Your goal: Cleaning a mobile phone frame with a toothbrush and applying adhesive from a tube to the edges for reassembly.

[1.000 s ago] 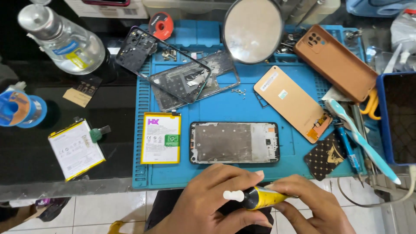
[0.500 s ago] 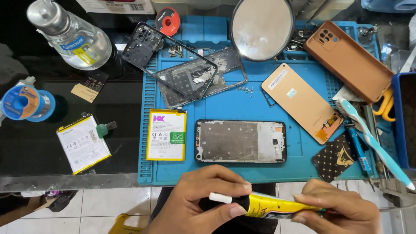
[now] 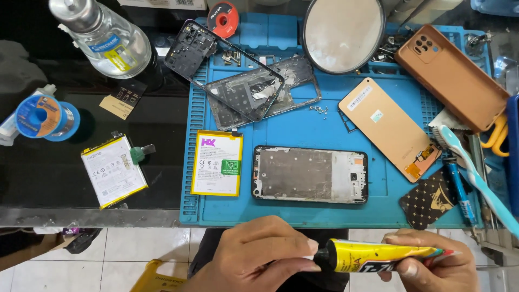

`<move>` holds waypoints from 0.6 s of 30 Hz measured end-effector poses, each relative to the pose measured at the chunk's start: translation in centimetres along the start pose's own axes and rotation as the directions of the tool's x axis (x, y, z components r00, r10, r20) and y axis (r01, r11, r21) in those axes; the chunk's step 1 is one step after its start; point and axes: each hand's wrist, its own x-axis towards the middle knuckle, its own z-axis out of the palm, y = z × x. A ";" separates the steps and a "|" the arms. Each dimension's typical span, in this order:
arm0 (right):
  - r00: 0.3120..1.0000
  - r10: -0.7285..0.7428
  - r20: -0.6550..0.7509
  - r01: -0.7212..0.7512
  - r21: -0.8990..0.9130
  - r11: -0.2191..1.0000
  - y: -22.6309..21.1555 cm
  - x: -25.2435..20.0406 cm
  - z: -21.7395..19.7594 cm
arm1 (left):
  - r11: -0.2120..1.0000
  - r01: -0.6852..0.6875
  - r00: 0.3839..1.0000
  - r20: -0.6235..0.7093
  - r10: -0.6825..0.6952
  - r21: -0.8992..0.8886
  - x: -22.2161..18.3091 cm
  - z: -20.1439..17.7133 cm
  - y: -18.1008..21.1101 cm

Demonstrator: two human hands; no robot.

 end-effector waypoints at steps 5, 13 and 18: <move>0.999 0.044 -0.019 -0.046 -0.126 0.991 -0.3 0.2 -0.8 | 0.989 -0.059 0.997 -0.034 0.064 0.132 0.4 -0.5 0.1; 0.991 0.044 -0.124 -0.072 -0.236 0.969 -0.5 0.0 -0.7 | 0.954 -0.076 0.997 0.020 0.073 0.289 0.9 -0.7 0.8; 0.986 0.104 -0.127 -0.137 -0.293 0.946 -0.2 0.3 -1.6 | 0.963 -0.128 0.992 0.018 0.128 0.239 0.5 -1.2 0.3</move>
